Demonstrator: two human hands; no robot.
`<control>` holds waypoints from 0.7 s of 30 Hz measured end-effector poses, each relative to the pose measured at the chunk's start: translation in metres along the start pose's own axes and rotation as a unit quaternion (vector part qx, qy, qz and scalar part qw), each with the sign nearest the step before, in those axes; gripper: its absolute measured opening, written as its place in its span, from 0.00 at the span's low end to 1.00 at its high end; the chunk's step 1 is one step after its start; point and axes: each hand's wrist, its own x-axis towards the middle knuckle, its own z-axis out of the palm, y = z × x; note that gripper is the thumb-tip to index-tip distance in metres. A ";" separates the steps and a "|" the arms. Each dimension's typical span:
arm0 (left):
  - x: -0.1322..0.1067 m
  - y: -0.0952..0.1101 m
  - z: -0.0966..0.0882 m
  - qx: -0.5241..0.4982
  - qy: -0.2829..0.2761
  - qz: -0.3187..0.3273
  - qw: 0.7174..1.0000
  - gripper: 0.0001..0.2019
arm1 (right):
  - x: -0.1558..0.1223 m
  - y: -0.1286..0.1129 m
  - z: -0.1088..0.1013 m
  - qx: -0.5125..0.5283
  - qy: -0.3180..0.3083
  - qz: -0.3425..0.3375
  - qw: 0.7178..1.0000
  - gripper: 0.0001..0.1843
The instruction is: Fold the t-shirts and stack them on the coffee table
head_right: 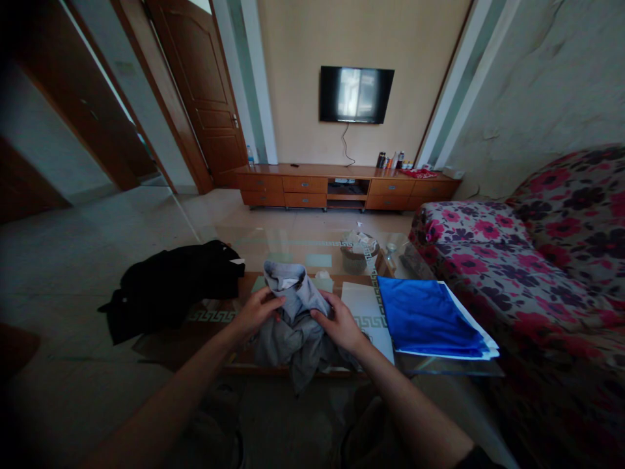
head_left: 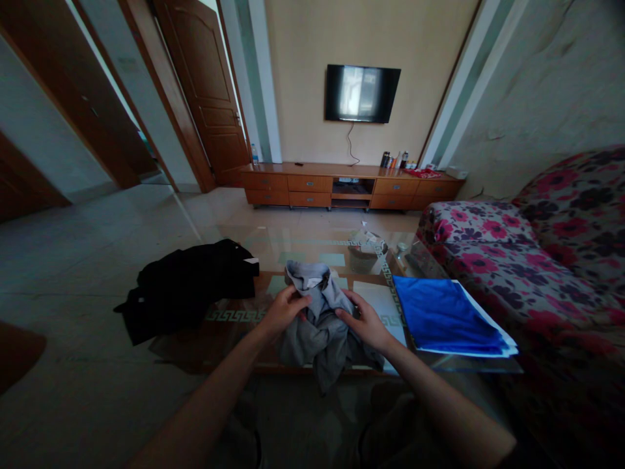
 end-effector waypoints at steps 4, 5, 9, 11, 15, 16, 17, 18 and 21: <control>-0.005 0.007 0.003 0.032 -0.074 0.003 0.997 0.15 | -0.001 0.003 0.003 -0.040 0.032 -0.041 0.998 0.37; -0.005 0.008 0.003 0.043 -0.077 0.002 0.996 0.15 | -0.001 0.002 0.004 -0.047 0.033 -0.042 0.997 0.31; 0.002 0.008 -0.007 0.128 -0.060 0.051 0.989 0.10 | 0.000 -0.003 0.002 -0.052 0.080 -0.035 0.995 0.13; 0.008 0.006 -0.016 0.181 -0.025 0.103 0.978 0.09 | 0.001 -0.006 0.000 -0.053 0.105 -0.040 0.992 0.13; 0.018 -0.006 -0.034 0.243 0.097 0.171 0.950 0.11 | -0.001 -0.011 -0.004 -0.053 0.105 -0.039 0.992 0.14; 0.020 -0.010 -0.038 0.254 0.116 0.179 0.943 0.12 | -0.001 -0.011 -0.004 -0.049 0.101 -0.031 0.993 0.14; 0.022 -0.013 -0.041 0.263 0.123 0.185 0.939 0.12 | -0.002 -0.012 -0.004 -0.044 0.100 -0.021 0.994 0.15; 0.023 -0.015 -0.043 0.270 0.116 0.188 0.937 0.13 | -0.002 -0.012 -0.004 -0.037 0.099 -0.012 0.994 0.16; 0.027 -0.014 -0.047 0.262 0.040 0.184 0.947 0.12 | -0.001 -0.010 -0.003 -0.007 0.100 0.008 0.995 0.19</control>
